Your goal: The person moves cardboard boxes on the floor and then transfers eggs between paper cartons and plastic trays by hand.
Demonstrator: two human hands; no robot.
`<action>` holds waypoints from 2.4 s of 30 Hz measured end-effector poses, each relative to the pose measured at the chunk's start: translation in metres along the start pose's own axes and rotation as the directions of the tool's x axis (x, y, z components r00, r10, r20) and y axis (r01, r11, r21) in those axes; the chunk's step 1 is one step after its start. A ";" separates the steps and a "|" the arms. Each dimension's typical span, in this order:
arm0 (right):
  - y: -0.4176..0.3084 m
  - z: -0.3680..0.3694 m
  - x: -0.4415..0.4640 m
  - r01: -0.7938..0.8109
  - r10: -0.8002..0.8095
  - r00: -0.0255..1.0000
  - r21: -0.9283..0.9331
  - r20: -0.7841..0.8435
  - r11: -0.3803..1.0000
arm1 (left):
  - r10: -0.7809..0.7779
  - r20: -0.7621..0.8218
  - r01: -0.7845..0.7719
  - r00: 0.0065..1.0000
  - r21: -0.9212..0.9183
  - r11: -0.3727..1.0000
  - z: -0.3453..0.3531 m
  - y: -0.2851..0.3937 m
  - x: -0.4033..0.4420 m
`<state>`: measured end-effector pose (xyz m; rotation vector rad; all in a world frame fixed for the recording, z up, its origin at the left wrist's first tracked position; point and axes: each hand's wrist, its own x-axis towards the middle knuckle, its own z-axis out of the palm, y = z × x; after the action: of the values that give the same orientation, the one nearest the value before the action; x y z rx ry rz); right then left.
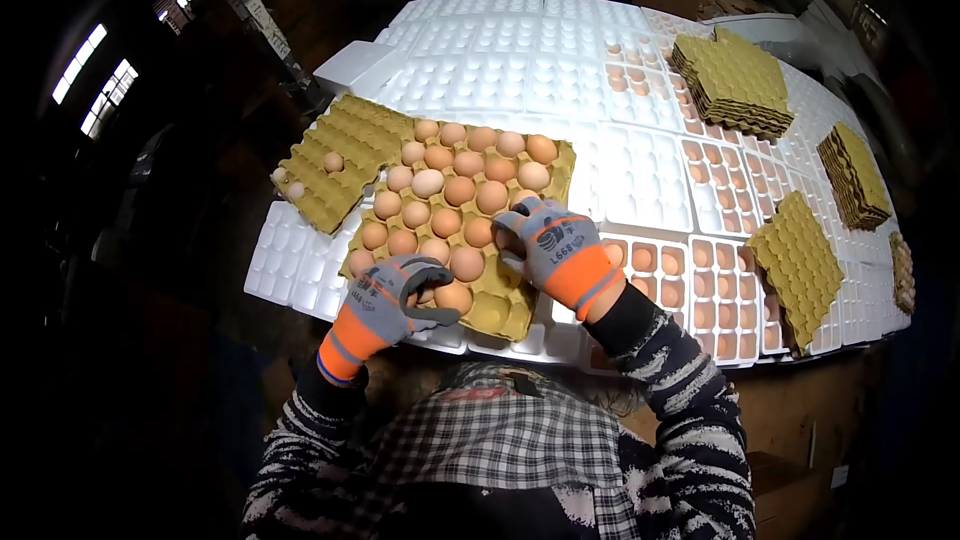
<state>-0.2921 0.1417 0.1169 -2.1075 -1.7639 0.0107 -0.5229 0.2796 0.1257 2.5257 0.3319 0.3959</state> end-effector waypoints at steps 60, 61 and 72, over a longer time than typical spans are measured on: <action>0.133 0.073 -0.156 -0.070 0.663 0.726 0.939 -0.183 0.335 | 0.135 0.445 -0.125 0.885 -0.053 0.991 0.091 0.072 0.262; 0.128 0.069 -0.153 -0.062 0.649 0.739 0.941 -0.180 0.332 | 0.106 0.391 -0.036 0.914 -0.182 0.983 0.053 0.072 0.250; 0.052 -0.016 -0.017 0.164 0.020 0.923 0.440 -0.385 0.883 | 0.117 0.047 -0.126 0.992 0.322 0.938 0.038 -0.017 0.094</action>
<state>-0.2425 0.1138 0.1124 -1.5697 -1.4311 0.0034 -0.4256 0.3050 0.1055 2.8830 0.2466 0.3797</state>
